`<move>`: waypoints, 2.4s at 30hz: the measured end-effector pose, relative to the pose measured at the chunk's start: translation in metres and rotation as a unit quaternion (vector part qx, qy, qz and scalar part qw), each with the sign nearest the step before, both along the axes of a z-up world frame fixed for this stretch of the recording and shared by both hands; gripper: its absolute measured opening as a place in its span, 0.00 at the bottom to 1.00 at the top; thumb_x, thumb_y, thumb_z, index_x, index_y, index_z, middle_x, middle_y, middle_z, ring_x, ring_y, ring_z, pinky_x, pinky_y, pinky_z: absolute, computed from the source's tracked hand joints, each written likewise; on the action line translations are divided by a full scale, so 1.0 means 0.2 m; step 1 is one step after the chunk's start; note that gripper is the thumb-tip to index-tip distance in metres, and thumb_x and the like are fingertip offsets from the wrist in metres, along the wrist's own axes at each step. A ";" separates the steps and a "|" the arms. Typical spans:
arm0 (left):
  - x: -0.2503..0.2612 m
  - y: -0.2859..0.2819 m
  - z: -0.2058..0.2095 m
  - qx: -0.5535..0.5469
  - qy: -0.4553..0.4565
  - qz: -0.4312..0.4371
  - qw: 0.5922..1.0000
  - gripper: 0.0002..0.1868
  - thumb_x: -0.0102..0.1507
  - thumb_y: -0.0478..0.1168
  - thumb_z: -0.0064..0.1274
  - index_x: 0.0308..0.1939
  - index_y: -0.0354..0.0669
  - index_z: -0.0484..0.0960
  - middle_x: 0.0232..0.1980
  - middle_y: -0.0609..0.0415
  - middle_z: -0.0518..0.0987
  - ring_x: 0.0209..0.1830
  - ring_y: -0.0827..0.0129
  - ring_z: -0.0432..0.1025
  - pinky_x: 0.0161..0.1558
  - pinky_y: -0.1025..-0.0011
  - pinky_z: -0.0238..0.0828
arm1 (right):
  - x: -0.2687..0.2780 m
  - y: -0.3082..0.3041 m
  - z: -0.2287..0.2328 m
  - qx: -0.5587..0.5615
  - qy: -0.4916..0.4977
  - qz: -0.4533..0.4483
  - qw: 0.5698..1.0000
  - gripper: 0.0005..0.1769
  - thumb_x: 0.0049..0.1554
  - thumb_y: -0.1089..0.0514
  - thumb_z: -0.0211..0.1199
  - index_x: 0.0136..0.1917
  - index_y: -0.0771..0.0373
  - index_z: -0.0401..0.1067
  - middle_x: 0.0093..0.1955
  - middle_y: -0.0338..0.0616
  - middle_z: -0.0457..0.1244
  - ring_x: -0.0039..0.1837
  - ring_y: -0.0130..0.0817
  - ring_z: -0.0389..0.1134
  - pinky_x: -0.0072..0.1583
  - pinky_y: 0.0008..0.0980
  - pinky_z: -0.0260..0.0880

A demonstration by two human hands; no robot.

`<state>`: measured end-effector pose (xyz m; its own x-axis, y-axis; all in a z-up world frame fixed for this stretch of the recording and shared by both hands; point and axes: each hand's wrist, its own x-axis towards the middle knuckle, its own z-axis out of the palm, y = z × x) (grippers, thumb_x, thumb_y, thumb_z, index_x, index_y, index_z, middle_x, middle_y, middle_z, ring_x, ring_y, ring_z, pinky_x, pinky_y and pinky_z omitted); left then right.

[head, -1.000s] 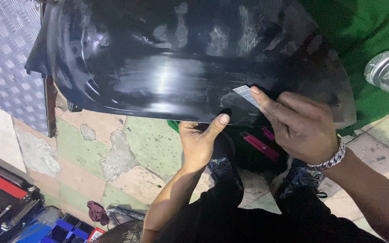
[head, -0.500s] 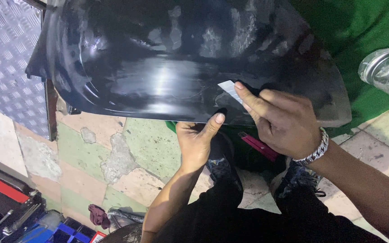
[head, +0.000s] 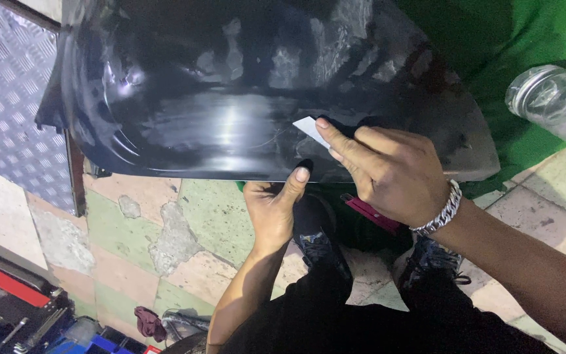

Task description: Scraping residue or old material from a black motorcycle plastic part using a small blade and a utility knife.

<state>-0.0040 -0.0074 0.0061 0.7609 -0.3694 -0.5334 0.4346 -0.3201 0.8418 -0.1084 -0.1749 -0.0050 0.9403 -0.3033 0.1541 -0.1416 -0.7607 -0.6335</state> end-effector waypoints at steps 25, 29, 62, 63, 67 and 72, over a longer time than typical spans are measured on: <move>0.00 -0.01 -0.01 -0.004 -0.012 -0.005 1.000 0.20 0.59 0.38 0.65 0.17 0.48 0.71 0.19 0.62 0.69 0.19 0.78 0.59 0.26 0.76 0.54 | 0.03 -0.07 0.00 0.026 -0.063 0.052 0.996 0.26 0.60 0.75 0.55 0.71 0.66 0.73 0.33 0.36 0.51 0.34 0.36 0.57 0.41 0.38 0.65; 0.00 -0.01 0.00 0.005 -0.001 0.006 1.000 0.20 0.58 0.40 0.66 0.17 0.48 0.72 0.19 0.63 0.69 0.19 0.78 0.58 0.25 0.77 0.53 | 0.05 -0.08 0.01 0.045 -0.089 0.064 0.993 0.28 0.59 0.75 0.54 0.71 0.65 0.72 0.34 0.38 0.53 0.34 0.38 0.57 0.42 0.40 0.68; 0.01 -0.01 0.00 -0.036 0.004 0.000 0.999 0.16 0.59 0.41 0.65 0.22 0.48 0.73 0.22 0.63 0.68 0.22 0.78 0.57 0.27 0.77 0.52 | 0.10 -0.09 0.08 0.027 -0.079 0.090 0.992 0.27 0.62 0.71 0.55 0.73 0.57 0.72 0.36 0.37 0.53 0.36 0.38 0.58 0.45 0.39 0.69; 0.00 0.01 -0.01 -0.036 0.021 0.012 0.999 0.13 0.58 0.41 0.66 0.25 0.47 0.77 0.25 0.65 0.69 0.25 0.79 0.57 0.27 0.77 0.53 | 0.09 -0.08 0.09 0.040 -0.084 0.078 0.993 0.28 0.60 0.74 0.54 0.71 0.58 0.74 0.37 0.38 0.53 0.37 0.39 0.58 0.46 0.40 0.68; 0.01 0.01 0.01 -0.023 -0.014 -0.012 1.000 0.09 0.59 0.42 0.66 0.37 0.42 0.84 0.37 0.63 0.80 0.38 0.77 0.69 0.44 0.75 0.70 | 0.06 -0.05 0.07 0.019 -0.078 0.049 0.996 0.26 0.63 0.73 0.54 0.70 0.57 0.77 0.37 0.37 0.52 0.37 0.37 0.57 0.45 0.37 0.67; 0.01 0.03 -0.02 -0.007 -0.018 -0.016 1.000 0.09 0.58 0.42 0.67 0.36 0.43 0.86 0.40 0.60 0.83 0.41 0.76 0.73 0.50 0.72 0.73 | -0.02 -0.07 0.01 -0.040 0.061 0.026 0.997 0.24 0.65 0.56 0.61 0.74 0.48 0.74 0.36 0.33 0.54 0.37 0.35 0.60 0.41 0.36 0.65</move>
<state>-0.0011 -0.0023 0.0028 0.7671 -0.4007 -0.5010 0.3942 -0.3217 0.8609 -0.1125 -0.1893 -0.0030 0.9677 -0.2451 0.0597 -0.1728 -0.8163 -0.5512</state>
